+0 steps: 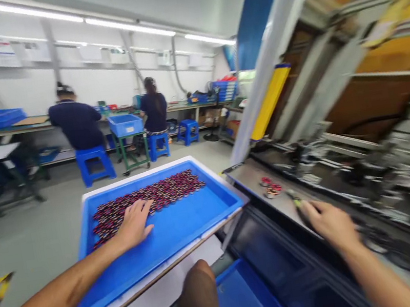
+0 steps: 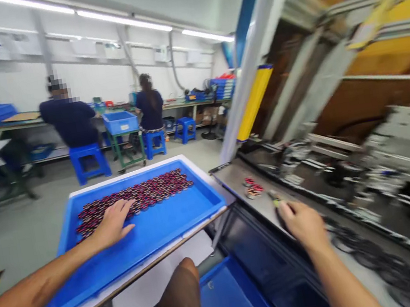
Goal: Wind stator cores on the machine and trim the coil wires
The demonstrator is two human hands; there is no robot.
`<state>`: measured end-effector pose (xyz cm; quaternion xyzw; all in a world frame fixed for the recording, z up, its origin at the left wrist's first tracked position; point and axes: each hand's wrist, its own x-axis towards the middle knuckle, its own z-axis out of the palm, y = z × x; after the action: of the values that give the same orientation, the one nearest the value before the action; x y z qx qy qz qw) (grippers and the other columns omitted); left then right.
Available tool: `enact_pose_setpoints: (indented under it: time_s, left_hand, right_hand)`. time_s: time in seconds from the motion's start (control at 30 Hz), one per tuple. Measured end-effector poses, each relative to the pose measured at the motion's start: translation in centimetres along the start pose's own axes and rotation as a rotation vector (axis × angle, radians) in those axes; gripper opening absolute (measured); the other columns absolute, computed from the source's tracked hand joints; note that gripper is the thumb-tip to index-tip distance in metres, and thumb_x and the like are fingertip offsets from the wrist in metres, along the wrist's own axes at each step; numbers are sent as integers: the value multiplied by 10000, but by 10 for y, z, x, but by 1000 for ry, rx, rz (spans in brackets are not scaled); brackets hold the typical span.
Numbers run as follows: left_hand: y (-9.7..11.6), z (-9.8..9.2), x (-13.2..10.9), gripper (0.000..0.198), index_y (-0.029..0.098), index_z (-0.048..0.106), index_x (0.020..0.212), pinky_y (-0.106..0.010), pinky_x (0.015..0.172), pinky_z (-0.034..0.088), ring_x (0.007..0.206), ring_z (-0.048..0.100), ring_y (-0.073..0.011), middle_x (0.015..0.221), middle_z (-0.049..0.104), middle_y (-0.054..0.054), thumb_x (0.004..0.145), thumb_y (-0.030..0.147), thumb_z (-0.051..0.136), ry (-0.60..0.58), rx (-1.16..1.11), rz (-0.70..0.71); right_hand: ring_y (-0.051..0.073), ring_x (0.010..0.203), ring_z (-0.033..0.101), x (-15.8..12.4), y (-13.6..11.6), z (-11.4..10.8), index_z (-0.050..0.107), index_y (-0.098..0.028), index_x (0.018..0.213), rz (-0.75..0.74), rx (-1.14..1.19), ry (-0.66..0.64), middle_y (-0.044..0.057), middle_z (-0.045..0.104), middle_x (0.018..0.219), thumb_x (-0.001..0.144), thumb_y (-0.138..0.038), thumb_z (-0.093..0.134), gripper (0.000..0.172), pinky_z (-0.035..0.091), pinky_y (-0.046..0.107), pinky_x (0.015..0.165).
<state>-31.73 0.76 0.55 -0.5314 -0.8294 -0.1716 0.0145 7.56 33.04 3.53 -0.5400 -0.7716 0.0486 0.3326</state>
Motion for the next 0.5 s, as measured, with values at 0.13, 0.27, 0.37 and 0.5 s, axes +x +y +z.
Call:
enact_pose_setpoints:
  time_s: [0.13,0.27,0.37,0.5]
  left_hand:
    - [87,7,74,559,199,487,1320,-452,1137,304,1344,418,-298,1368,537,-123,786,219,649,47,-184,268]
    - [190,30,137,323,208,630,1083,-394,1032,437,1148,610,-267,1135,697,-87,761,199,664,76,-364,404]
    - [253,44,161,170,194,645,904,-372,887,530,942,710,-255,912,758,-73,738,171,624,72,-486,442]
    - [291,66,178,199,213,610,814,-361,677,580,748,753,-286,716,770,-53,659,326,662,-56,-627,488]
  right_hand:
    - [149,799,643,-4,12,-4,649,-152,926,45,-52,24,29,677,910,947,-371,575,232,537,341,761]
    - [163,850,648,-12,13,-12,632,-142,1011,34,-60,182,39,662,977,951,-339,580,213,556,361,773]
    - [147,809,645,-18,7,-19,630,-150,1025,8,-70,326,35,661,972,956,-326,574,197,563,336,737]
    - [132,761,636,-19,4,-18,631,-146,981,13,-140,439,20,657,914,953,-320,580,184,557,308,695]
